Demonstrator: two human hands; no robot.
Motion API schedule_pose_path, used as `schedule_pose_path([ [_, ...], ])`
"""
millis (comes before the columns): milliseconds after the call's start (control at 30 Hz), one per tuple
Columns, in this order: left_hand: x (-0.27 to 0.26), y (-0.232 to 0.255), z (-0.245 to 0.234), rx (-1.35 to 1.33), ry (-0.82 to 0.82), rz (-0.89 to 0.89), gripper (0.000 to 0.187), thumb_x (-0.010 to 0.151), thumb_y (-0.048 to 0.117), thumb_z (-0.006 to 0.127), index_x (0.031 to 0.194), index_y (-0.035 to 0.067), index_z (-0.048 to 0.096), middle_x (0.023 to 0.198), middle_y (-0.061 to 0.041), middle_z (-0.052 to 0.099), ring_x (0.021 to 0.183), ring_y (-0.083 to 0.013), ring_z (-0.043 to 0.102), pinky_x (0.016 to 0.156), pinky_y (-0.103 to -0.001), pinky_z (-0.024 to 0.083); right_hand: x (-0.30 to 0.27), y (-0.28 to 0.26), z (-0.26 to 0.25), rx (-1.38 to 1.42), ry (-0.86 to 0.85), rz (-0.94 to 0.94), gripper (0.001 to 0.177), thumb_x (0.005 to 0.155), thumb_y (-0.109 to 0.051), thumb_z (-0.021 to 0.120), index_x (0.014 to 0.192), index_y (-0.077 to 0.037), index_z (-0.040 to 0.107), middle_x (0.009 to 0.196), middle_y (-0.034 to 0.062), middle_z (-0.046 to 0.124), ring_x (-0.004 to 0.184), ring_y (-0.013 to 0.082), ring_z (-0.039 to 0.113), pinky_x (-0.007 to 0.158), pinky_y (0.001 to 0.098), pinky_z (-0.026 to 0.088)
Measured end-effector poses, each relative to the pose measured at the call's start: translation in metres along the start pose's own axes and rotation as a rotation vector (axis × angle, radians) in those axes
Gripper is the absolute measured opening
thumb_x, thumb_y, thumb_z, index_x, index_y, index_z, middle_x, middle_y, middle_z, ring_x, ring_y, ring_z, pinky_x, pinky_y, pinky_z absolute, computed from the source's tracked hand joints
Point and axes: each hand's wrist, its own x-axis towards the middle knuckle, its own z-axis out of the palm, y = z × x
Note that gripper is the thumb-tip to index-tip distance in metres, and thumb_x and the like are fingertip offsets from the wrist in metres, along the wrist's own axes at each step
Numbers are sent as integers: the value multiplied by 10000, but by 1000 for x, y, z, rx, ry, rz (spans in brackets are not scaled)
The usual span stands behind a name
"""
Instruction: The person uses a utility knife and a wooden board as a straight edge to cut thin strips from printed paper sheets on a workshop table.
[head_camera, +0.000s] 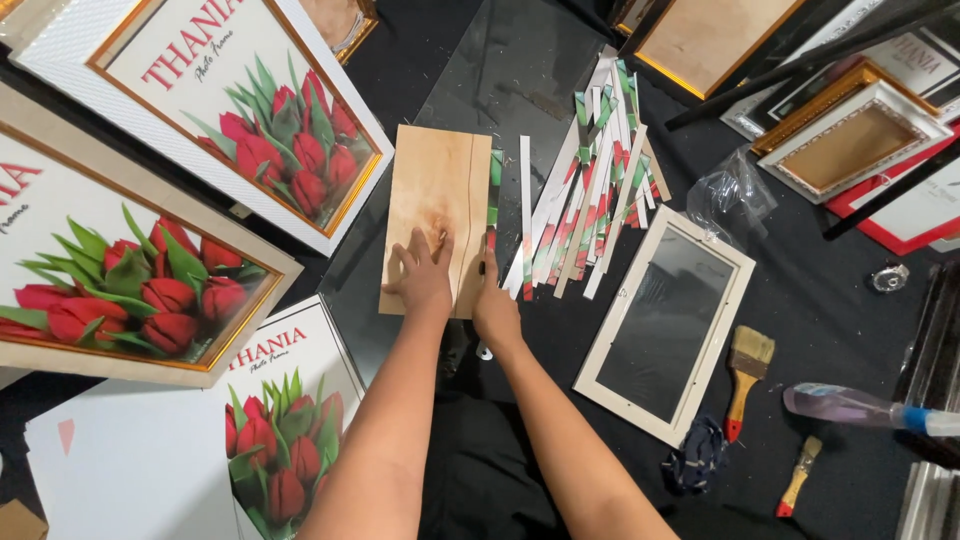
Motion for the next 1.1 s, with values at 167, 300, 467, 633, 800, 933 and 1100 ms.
schedule_pose_path([
  [167,2,-1,6,-6,-1,-1,1132,855,-153,695,1652,382,95,1731,-158,-82,1552,-518,-38,960,-888,317,-13,0,-15,35,-21,8,654,1017,-129,282,1637,-210,90,1144,361,650,1082,544,652,915,558,516],
  [300,2,0,2,5,-17,-5,1128,871,-166,669,1647,395,73,1730,-160,-95,1551,-522,-41,947,-895,316,-9,-38,-58,93,112,10,612,1044,-242,325,1620,-294,124,1102,341,676,1072,547,657,946,577,503],
  [467,-13,3,-15,-19,-28,-4,1049,914,-129,629,1646,393,87,1731,-155,-87,1556,-511,-46,964,-894,303,108,-13,-65,98,177,-12,595,1041,-258,316,1612,-297,154,704,150,736,640,354,744,750,459,605],
  [633,-10,4,-16,7,-44,-13,1019,934,-104,621,1650,387,86,1733,-151,-82,1560,-500,-40,979,-879,311,164,-11,-55,1,204,-21,573,1056,-262,308,1614,-302,185,838,128,767,684,290,757,816,468,589],
  [800,-2,3,-9,16,-85,-20,1107,893,-142,655,1653,369,34,1723,-159,-134,1554,-506,-81,973,-873,320,181,-16,-45,-66,181,-22,618,1035,-214,289,1623,-289,116,1171,250,696,1089,435,690,952,529,531],
  [933,5,1,-1,32,-78,-25,1124,884,-138,664,1649,387,29,1724,-153,-122,1556,-498,-74,977,-876,317,168,-24,-41,-85,183,-25,621,1041,-187,286,1629,-268,101,1158,244,694,1070,421,695,931,521,540],
  [1100,2,2,-3,38,-59,-27,1139,869,-124,693,1651,382,38,1725,-158,-101,1559,-498,-59,987,-863,333,150,-26,-37,-64,165,-27,604,1044,-172,247,1630,-210,101,1129,263,691,1048,453,693,904,562,548],
])
